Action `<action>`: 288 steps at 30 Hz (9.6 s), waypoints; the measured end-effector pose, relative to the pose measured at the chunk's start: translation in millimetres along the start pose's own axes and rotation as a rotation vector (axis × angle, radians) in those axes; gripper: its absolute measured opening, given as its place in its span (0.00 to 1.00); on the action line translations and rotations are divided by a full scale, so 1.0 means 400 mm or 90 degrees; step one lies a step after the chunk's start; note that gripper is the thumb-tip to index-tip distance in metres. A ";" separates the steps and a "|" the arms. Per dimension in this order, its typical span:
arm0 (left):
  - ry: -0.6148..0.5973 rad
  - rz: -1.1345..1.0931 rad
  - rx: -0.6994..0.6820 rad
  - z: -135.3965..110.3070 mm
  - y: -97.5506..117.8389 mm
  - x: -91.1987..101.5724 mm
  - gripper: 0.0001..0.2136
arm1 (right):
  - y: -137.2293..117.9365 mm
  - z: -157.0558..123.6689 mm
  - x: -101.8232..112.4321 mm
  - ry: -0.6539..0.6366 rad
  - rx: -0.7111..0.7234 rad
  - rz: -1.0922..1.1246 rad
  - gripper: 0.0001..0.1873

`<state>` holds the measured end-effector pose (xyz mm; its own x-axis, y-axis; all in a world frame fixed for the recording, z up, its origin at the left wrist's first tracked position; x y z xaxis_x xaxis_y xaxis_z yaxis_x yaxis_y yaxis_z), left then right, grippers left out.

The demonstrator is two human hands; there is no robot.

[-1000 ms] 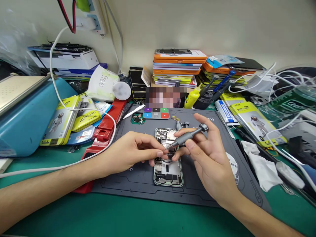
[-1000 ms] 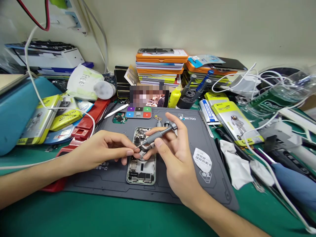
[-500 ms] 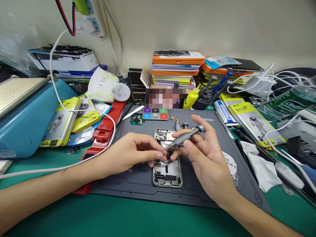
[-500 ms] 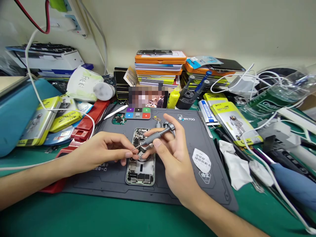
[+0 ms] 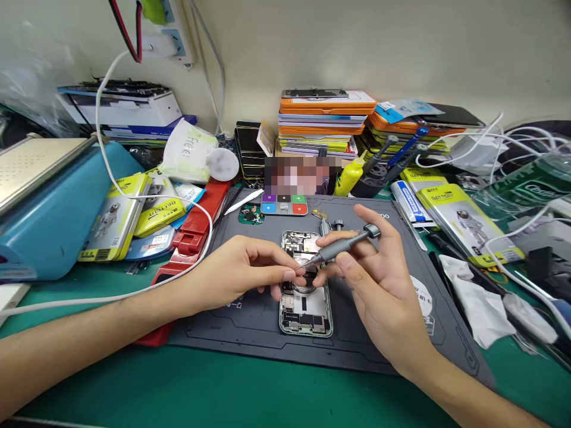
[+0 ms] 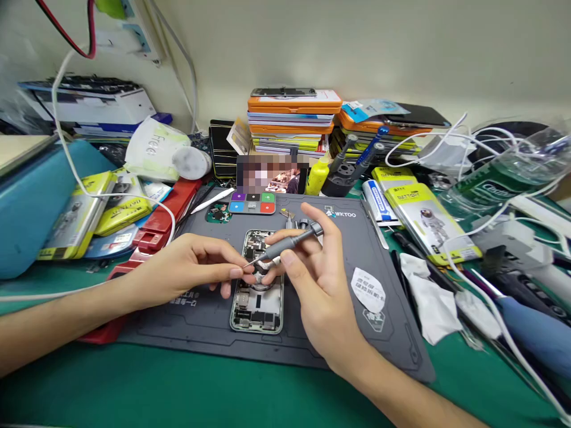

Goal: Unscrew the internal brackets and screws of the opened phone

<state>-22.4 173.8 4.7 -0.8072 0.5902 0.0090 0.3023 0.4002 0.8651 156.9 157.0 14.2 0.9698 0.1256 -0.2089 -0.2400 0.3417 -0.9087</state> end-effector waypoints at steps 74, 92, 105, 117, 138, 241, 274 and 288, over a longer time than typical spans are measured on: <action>-0.071 -0.059 0.004 0.002 -0.004 -0.008 0.06 | 0.014 -0.002 -0.006 0.003 -0.107 0.031 0.25; 0.054 0.039 -0.045 0.014 -0.007 0.033 0.13 | -0.009 0.010 -0.001 0.027 -0.055 -0.017 0.26; 0.078 0.067 -0.018 0.001 0.003 0.024 0.09 | -0.060 -0.058 -0.061 -0.209 0.322 -0.361 0.40; 0.067 0.084 0.003 0.000 -0.001 0.021 0.09 | -0.036 -0.056 -0.073 -0.267 0.292 -0.393 0.41; 0.062 0.091 0.007 0.001 -0.003 0.018 0.09 | -0.101 -0.039 -0.092 -0.335 0.439 -0.463 0.39; -0.021 0.178 0.012 0.008 -0.029 -0.025 0.21 | -0.103 -0.056 -0.112 -0.399 0.471 -0.494 0.36; 0.010 -0.027 -0.009 0.017 -0.020 0.000 0.15 | -0.096 -0.049 -0.048 -0.190 0.379 -0.408 0.41; -0.005 0.038 0.004 0.017 -0.029 -0.016 0.15 | -0.055 -0.009 -0.020 -0.020 0.106 -0.160 0.25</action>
<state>-17.3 170.1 -8.6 -0.7839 0.6183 0.0563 0.3525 0.3686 0.8602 154.6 145.1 34.7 0.9986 0.0452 0.0287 0.0014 0.5134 -0.8581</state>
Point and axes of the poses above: each hand's wrist, its own z-axis towards the middle knuckle, its own x-axis out of the back of the hand, y = z × x, the point moved 8 cm from there along z, towards the middle knuckle, and after that the axes turned 14 degrees about x, right-handed, at the moved point
